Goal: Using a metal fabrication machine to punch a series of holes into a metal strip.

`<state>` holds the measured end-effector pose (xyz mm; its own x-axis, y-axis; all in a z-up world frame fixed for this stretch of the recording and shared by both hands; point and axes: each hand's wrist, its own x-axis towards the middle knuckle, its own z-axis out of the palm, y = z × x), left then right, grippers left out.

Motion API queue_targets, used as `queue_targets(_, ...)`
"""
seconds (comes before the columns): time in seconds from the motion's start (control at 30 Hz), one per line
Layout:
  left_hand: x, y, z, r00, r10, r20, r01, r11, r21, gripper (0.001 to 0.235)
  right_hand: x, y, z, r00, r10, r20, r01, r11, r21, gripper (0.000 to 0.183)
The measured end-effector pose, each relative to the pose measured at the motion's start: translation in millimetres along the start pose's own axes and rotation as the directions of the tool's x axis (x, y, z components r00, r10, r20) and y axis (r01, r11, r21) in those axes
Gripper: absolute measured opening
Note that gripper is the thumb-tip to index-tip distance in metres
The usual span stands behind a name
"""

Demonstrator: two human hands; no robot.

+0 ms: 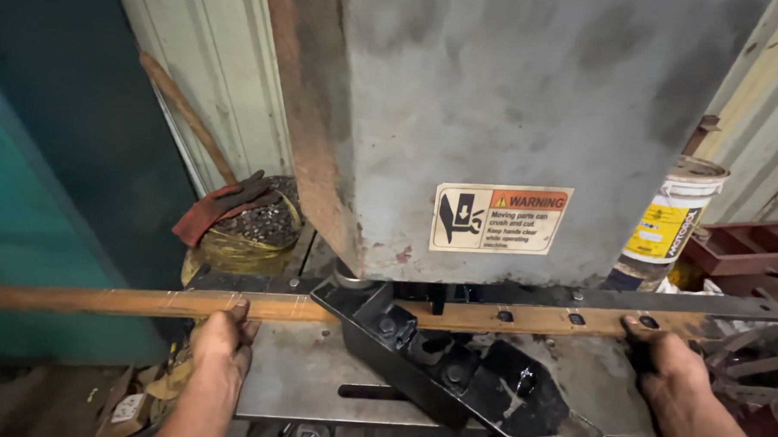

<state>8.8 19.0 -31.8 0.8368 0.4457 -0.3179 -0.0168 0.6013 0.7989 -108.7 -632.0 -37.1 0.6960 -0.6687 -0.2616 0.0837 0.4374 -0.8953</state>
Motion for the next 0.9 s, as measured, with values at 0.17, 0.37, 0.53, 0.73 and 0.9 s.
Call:
queue_targets(0.17,-24,13,9,0.999,0.024,0.028,-0.024,1.0,0.011,0.04,-8,-3,3,1.0,0.0,0.026,-0.001,1.0,0.015,0.041)
queue_targets(0.37,-13,5,5,1.0,0.017,-0.013,-0.017,0.999,0.035,0.034,-50,-16,25,0.986,-0.12,-0.119,0.124,0.992,0.022,0.038)
queue_targets(0.53,-12,4,6,0.999,0.05,0.013,-0.05,0.998,-0.028,0.031,-38,-10,17,0.976,-0.212,-0.052,0.215,0.974,0.073,0.036)
queue_targets(0.73,-1,-3,5,0.998,0.058,-0.003,-0.058,0.995,0.084,0.025,-10,3,4,0.972,-0.232,0.029,0.23,0.971,0.063,0.035)
queue_targets(0.9,13,-13,0,0.996,0.093,-0.005,-0.093,0.994,0.061,0.026,-53,-14,19,0.991,-0.132,-0.039,0.128,0.988,-0.086,0.039)
